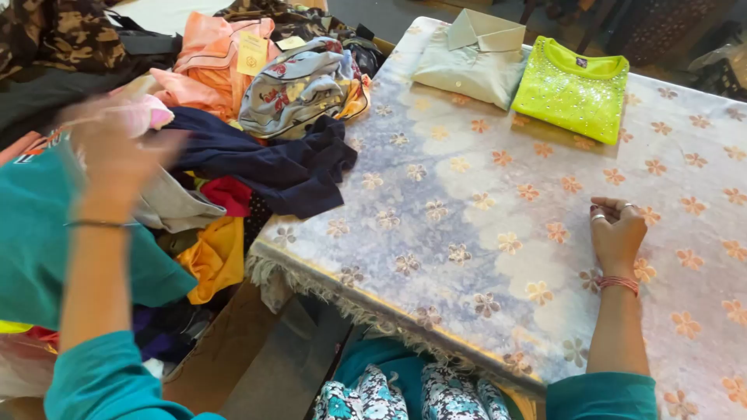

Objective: The person folds a teal hoodie on a table covered with a floral-patterned cloth. They smooth the garment, fold the sleeves inward, fold the bottom up, and then fold it in half to create a neat stack.

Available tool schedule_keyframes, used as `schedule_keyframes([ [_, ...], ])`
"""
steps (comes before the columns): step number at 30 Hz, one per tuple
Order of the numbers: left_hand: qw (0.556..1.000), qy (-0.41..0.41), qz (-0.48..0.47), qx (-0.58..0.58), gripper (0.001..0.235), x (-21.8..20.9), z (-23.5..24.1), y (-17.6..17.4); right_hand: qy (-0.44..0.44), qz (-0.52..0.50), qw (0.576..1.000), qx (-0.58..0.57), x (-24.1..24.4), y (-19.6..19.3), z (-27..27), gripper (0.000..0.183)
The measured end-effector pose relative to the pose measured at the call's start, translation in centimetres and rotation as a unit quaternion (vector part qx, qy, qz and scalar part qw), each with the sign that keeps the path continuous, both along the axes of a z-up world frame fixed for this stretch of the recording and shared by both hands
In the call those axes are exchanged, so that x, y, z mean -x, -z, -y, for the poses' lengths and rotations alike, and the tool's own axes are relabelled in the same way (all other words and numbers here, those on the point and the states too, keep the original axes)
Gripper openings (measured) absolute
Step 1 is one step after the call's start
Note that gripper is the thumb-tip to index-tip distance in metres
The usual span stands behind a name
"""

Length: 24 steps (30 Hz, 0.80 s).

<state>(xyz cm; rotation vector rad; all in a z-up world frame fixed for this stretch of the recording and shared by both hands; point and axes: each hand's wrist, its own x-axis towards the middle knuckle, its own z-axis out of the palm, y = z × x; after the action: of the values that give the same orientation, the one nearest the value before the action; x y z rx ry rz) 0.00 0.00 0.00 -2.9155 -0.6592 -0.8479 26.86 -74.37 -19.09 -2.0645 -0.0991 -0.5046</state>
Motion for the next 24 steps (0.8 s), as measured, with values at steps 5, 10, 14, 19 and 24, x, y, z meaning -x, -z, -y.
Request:
schedule_keyframes([
  [5, 0.973, -0.098, 0.161, 0.132, 0.078, 13.4, -13.7, 9.7, -0.008, -0.006, 1.0, 0.009, 0.4, -0.1, -0.1, 0.017],
  [10, 0.976, -0.166, 0.128, 0.058, 0.042, 14.7, -18.7, 14.3, -0.012, 0.031, 0.999, 0.039, 0.5, -0.3, -0.1, 0.016],
  [14, 0.969, -0.181, 0.162, -0.044, 0.03, 13.6, -18.5, 14.1, -0.003, 0.008, 0.999, 0.047, 0.5, -0.4, -0.3, 0.019],
  [19, 0.961, -0.182, 0.198, -0.059, 0.028, 13.1, -17.6, 12.8, -0.001, 0.022, 0.998, 0.064, 0.6, -0.2, -0.3, 0.016],
  [24, 0.954, -0.171, 0.23, -0.084, 0.022, 12.0, -16.3, 12.2, 0.006, 0.025, 0.996, 0.085, 1.3, -0.5, -0.7, 0.02],
])
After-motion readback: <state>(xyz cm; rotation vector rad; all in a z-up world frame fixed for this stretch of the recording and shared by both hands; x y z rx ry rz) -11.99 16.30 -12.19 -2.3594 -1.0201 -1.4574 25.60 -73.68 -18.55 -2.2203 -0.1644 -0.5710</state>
